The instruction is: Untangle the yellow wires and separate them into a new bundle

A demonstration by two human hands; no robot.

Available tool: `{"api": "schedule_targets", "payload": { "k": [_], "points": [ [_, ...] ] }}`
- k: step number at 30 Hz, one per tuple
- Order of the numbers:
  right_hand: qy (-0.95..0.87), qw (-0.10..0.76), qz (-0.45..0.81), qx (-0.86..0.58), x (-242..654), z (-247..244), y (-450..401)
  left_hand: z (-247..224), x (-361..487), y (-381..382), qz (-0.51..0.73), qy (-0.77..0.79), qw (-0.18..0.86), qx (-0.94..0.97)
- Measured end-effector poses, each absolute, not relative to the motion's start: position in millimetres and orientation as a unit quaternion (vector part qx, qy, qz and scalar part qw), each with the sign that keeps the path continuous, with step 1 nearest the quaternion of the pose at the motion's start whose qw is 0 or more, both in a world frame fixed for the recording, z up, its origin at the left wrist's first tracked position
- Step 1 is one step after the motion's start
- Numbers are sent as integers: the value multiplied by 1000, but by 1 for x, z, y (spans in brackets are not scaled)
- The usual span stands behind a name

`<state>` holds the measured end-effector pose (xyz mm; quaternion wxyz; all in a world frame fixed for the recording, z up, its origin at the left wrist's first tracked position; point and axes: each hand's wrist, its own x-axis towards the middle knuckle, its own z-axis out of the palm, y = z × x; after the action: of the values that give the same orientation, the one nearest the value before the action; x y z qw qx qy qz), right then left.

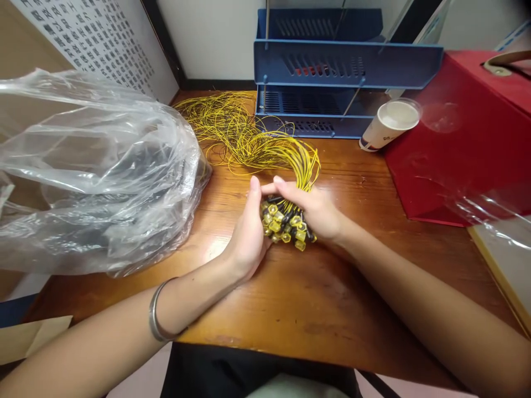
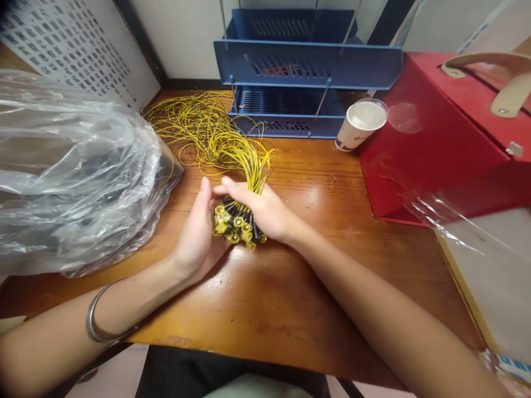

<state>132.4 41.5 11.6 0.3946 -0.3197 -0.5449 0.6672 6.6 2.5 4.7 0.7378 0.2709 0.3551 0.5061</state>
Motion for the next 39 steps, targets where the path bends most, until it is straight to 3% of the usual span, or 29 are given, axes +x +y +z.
{"api": "schedule_targets", "payload": {
  "k": [15,22,31,35,37,39],
  "points": [
    [-544,399,669,-312,144,14,47,13,2,-2,465,341,741,345],
    [-628,472,525,-327,134,10,44,18,6,1,491,285,776,277],
    [-553,472,585,-360,123,9,36,20,9,-1,501,295,783,223],
    [-583,498,504,-398,140,26,38,18,1,7,535,379,710,256],
    [-574,455,524,-433,152,35,35,16,-3,11,542,408,677,286],
    [-561,344,622,-424,160,43,29,15,-4,12,495,385,701,341]
  ]
}}
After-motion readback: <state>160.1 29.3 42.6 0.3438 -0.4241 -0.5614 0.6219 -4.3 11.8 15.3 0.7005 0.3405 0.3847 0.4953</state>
